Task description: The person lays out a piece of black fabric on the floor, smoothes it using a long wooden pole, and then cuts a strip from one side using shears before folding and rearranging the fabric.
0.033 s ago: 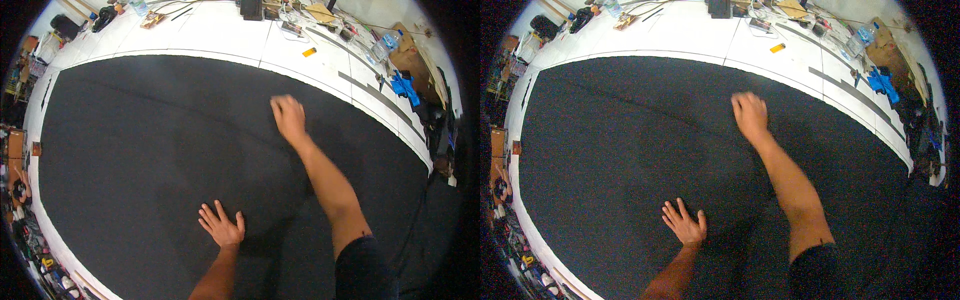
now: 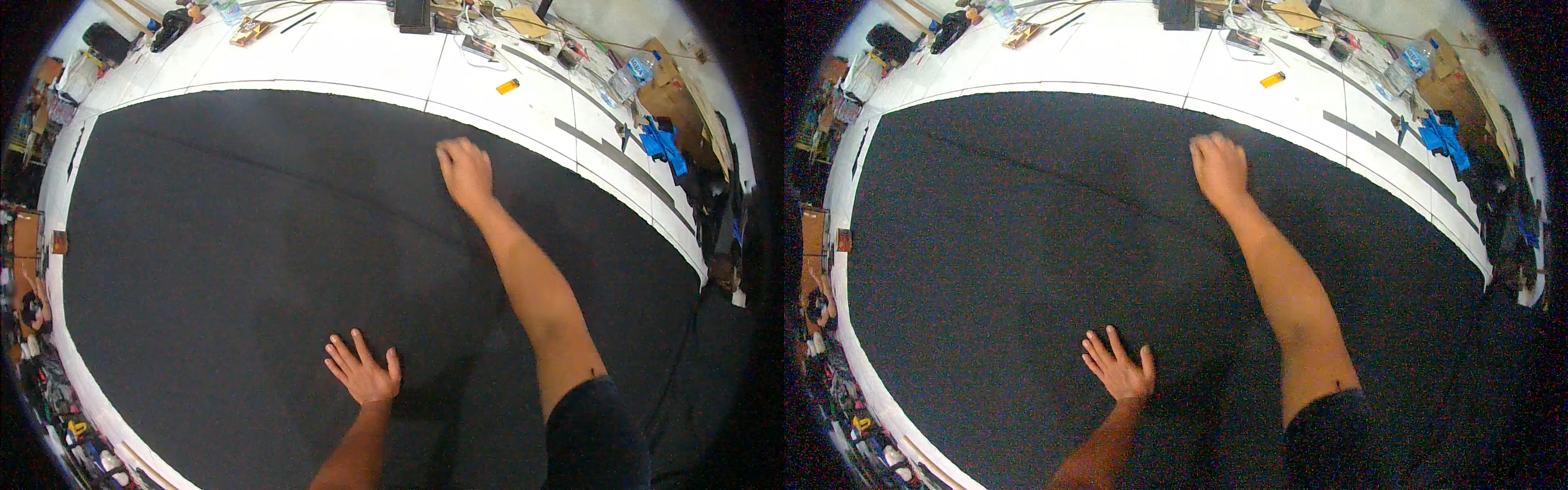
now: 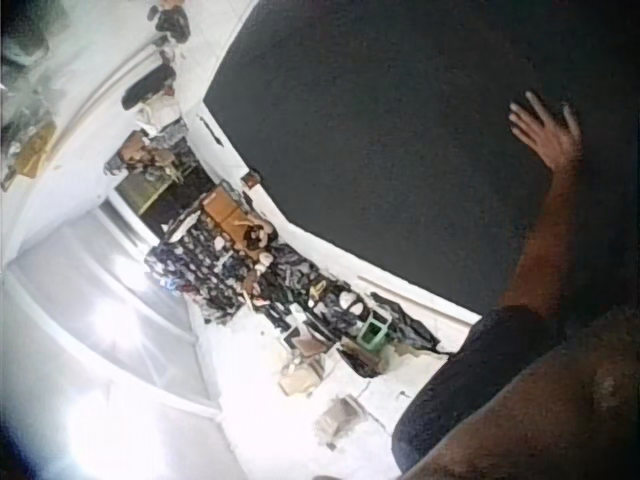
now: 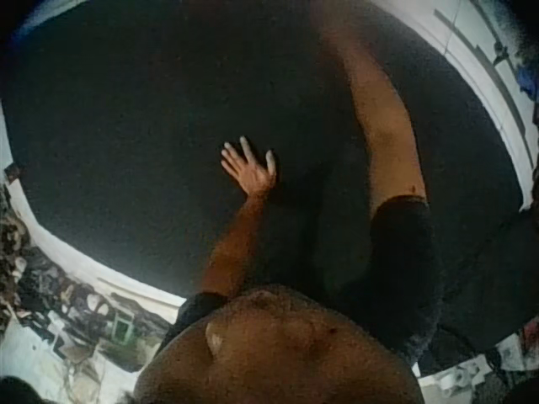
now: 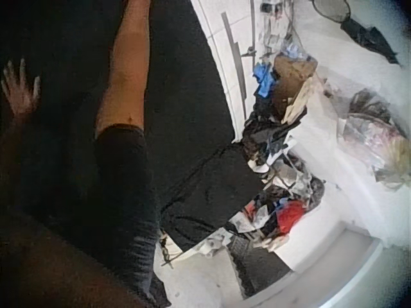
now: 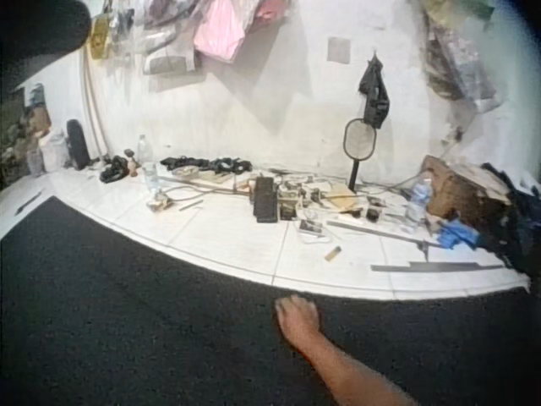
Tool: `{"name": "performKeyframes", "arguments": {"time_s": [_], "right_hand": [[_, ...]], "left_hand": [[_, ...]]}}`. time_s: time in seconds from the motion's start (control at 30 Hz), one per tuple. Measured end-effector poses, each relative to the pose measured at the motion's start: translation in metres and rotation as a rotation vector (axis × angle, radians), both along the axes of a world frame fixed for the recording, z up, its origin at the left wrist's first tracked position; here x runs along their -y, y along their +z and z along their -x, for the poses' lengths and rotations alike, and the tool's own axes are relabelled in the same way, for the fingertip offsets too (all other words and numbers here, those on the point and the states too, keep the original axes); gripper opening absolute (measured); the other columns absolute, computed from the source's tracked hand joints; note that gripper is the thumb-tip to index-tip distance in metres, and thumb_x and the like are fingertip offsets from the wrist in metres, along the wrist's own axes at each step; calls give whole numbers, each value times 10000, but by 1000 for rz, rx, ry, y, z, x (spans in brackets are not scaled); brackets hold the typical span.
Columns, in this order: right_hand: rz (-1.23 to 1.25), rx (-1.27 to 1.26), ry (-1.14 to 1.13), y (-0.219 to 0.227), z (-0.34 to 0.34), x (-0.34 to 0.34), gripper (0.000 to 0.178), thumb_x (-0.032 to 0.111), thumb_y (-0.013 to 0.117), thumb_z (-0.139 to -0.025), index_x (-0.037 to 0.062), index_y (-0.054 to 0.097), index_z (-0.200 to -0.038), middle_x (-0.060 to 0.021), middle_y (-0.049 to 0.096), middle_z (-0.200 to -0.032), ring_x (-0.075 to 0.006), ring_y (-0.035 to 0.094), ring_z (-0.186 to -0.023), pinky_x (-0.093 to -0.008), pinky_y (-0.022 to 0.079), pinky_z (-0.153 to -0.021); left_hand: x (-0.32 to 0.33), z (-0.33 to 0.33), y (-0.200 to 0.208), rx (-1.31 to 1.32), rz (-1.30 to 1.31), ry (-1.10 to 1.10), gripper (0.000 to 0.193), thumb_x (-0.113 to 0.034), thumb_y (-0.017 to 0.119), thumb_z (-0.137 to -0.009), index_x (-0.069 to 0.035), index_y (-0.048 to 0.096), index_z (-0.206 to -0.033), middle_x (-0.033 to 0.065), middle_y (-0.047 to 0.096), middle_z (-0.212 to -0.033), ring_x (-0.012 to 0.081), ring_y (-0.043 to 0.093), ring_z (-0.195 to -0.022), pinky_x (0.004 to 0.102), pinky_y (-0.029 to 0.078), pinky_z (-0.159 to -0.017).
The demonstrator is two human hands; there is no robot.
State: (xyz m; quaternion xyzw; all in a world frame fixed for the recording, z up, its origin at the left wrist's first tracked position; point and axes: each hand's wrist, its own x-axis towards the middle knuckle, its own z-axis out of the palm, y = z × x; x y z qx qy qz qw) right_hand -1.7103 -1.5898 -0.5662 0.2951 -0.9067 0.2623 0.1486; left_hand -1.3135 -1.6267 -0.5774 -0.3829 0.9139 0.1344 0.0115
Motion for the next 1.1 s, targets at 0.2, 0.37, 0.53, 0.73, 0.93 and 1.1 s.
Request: {"name": "performKeyframes", "arguments": {"time_s": [0.2, 0.37, 0.53, 0.73, 0.93, 1.1], "right_hand": [[-225, 21, -117, -8, 66, 83, 209, 294, 636, -893, 130, 714, -997, -111, 670, -989, -310, 635, -994, -472, 486, -833], [-278, 112, -101, -16, 80, 73, 214, 317, 645, -883, 130, 728, -944, -128, 672, -977, -311, 645, -979, -479, 495, -827], [-408, 57, -56, -18, 88, 85, 218, 276, 573, -942, 84, 654, -1004, -120, 647, -1008, -311, 625, -966, -492, 457, -848], [-506, -106, -32, -28, 90, 89, 215, 225, 536, -938, 24, 592, -988, -136, 638, -978, -335, 616, -951, -499, 451, -844], [-369, -80, -44, -8, 88, 88, 208, 214, 489, -940, 30, 582, -963, -171, 665, -929, -340, 636, -900, -487, 424, -859], [-277, 121, 62, -3, 86, 93, 306, 335, 548, -959, 83, 581, -1128, -174, 699, -903, -331, 671, -892, -479, 437, -858]], "left_hand": [[4, -3, -3, -10, -24, 23, 775, -445, 582, -873, -22, 341, -1476, 319, 168, -1556, 494, 131, -1450, 615, 81, -1158], [3, -6, -6, -12, -46, 26, 789, -463, 593, -858, -18, 360, -1467, 337, 195, -1540, 511, 156, -1439, 630, 107, -1147], [4, -6, -3, -35, -63, 17, 769, -495, 588, -862, -20, 410, -1441, 340, 210, -1531, 517, 184, -1429, 637, 133, -1139], [3, -6, -2, -36, -60, 27, 772, -494, 593, -861, -25, 408, -1445, 335, 208, -1535, 513, 174, -1432, 625, 120, -1150], [3, -4, -2, -9, -100, 40, 774, -494, 596, -859, -37, 401, -1452, 325, 199, -1543, 504, 166, -1438, 625, 116, -1151], [5, -5, 1, -21, -121, 45, 778, -493, 602, -857, -46, 395, -1459, 325, 200, -1542, 504, 165, -1439, 631, 113, -1149]]}}
